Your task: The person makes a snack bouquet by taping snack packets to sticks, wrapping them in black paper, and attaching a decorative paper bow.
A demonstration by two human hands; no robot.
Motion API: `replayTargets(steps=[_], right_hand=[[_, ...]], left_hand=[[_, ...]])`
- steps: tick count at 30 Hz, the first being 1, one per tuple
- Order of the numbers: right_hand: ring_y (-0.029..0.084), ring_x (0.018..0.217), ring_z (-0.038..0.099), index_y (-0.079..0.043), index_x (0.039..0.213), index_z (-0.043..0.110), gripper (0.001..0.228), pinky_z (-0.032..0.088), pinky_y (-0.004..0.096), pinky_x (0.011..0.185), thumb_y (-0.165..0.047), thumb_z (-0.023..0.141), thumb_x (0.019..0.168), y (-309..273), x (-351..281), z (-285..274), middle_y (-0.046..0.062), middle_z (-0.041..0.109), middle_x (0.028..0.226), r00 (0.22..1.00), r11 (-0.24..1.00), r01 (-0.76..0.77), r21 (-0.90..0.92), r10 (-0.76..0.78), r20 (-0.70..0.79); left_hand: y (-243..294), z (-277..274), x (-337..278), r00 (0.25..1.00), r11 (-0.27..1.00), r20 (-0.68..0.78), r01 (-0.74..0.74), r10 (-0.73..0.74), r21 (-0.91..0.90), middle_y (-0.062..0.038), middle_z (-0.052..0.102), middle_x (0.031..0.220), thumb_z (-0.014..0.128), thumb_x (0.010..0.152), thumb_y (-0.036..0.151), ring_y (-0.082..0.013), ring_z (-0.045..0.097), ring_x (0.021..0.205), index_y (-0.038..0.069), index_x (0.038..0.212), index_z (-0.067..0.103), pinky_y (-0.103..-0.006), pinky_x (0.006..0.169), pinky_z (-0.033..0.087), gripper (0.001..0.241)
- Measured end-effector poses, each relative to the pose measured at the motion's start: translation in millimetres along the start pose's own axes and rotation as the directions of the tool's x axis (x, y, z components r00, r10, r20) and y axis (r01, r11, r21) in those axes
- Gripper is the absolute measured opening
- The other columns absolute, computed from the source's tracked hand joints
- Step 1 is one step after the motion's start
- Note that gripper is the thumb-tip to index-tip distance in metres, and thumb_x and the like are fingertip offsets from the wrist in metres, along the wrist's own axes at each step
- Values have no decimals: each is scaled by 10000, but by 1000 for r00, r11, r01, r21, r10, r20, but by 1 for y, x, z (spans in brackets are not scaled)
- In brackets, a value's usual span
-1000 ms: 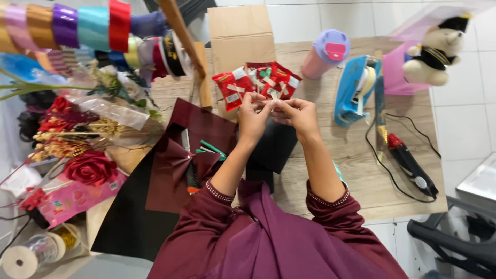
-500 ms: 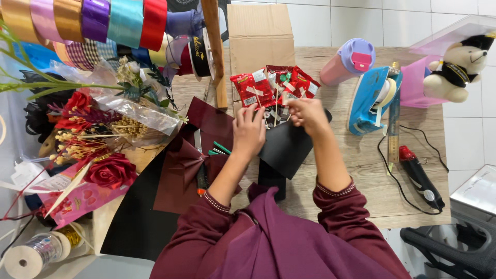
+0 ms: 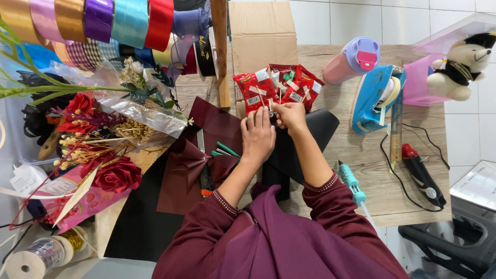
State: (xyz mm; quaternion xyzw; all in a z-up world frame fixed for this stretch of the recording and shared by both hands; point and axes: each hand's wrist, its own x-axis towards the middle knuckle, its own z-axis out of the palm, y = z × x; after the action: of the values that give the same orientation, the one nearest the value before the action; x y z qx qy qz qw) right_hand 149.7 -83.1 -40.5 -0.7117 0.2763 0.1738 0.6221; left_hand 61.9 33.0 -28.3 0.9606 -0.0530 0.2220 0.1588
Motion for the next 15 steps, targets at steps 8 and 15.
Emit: replayTargets(steps=[8,15], right_hand=[[134,301,511,67,782,677,197,407,255,257,-120,733,812,-2,-7,11,93,505,482,994,997,37,-67,-44,-98],[159,254,534,-31,625,689,209,424,241,250,-180,702,771,-17,-20,18,82,537,369,980,947,96,-305,-143,-135]], left_hand=[[-1,6,0,1000,1000,26,0,1,-13,-158,508,1295,479,855,280,-345,451,1189,0,1389,465,-502,998,346,603],[-3,12,0,1000,1000,1,-21,21,9,-169,501,1282,427,873,260,-347,450,1174,-6,1386,465,-499,1000,339,580]])
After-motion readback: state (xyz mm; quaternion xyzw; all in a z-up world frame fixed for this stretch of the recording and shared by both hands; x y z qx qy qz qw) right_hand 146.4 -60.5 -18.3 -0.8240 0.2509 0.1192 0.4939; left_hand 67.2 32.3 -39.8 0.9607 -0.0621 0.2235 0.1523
